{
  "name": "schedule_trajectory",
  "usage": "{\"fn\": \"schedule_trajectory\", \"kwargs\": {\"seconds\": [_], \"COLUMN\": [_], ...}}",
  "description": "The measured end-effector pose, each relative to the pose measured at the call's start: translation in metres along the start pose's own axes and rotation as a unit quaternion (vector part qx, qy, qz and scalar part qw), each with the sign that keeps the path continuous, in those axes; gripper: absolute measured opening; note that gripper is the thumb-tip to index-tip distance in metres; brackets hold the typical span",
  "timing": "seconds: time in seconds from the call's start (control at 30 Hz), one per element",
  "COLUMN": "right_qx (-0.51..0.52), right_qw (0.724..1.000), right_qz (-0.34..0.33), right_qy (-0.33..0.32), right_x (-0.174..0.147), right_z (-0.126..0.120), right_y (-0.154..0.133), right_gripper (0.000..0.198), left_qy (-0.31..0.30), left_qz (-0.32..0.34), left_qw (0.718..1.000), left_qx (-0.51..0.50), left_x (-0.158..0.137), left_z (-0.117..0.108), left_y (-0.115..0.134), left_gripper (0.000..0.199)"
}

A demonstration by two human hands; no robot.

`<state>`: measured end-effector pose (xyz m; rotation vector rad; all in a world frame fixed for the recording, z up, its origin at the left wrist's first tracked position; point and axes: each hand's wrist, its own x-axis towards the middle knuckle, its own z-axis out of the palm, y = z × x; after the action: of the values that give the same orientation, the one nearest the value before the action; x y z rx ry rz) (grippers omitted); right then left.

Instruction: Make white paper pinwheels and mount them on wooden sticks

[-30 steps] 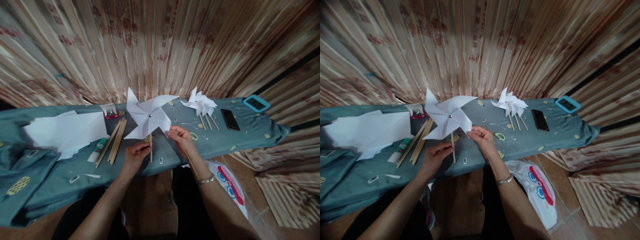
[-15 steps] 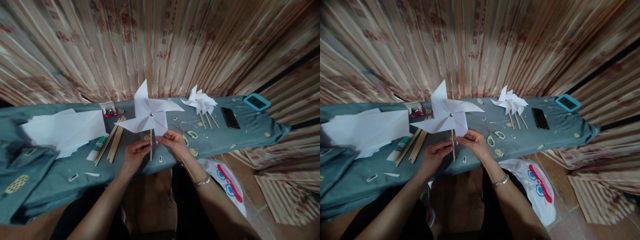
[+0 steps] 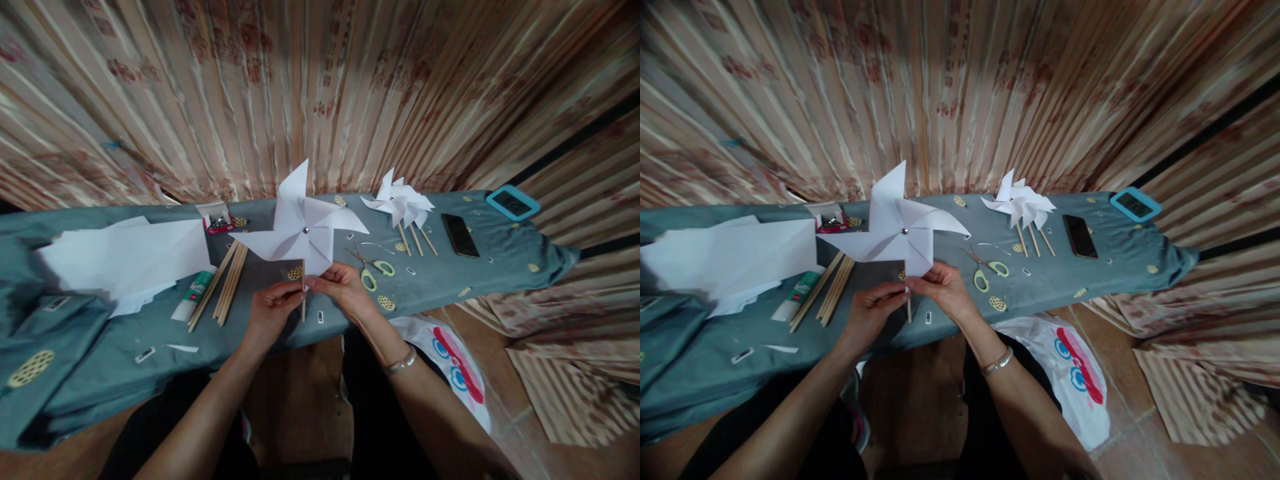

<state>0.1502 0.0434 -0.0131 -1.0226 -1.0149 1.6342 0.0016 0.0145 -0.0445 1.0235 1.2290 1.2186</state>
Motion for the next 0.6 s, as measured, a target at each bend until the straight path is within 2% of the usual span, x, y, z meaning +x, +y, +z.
{"fn": "schedule_trajectory", "kwargs": {"seconds": [0.3,0.4,0.5,0.6], "right_qx": [-0.069,-0.144,-0.251,-0.277], "right_qw": [0.997,0.988,0.961,0.949], "right_qz": [-0.010,-0.049,-0.109,-0.145], "right_qy": [-0.012,-0.006,0.018,0.031], "right_x": [0.000,-0.001,-0.002,-0.002], "right_z": [0.000,-0.003,-0.006,-0.007], "right_y": [0.006,0.008,0.010,0.013], "right_gripper": [0.035,0.031,0.022,0.017], "left_qy": [-0.004,0.015,0.022,0.023], "left_qz": [-0.006,-0.004,-0.002,-0.001], "left_qw": [1.000,1.000,1.000,1.000], "left_qx": [-0.028,-0.011,-0.002,-0.008], "left_x": [0.000,0.002,0.004,0.006], "left_z": [0.001,0.000,-0.001,0.001], "left_y": [0.001,0.000,0.000,-0.001], "left_gripper": [0.018,0.018,0.023,0.027]}}
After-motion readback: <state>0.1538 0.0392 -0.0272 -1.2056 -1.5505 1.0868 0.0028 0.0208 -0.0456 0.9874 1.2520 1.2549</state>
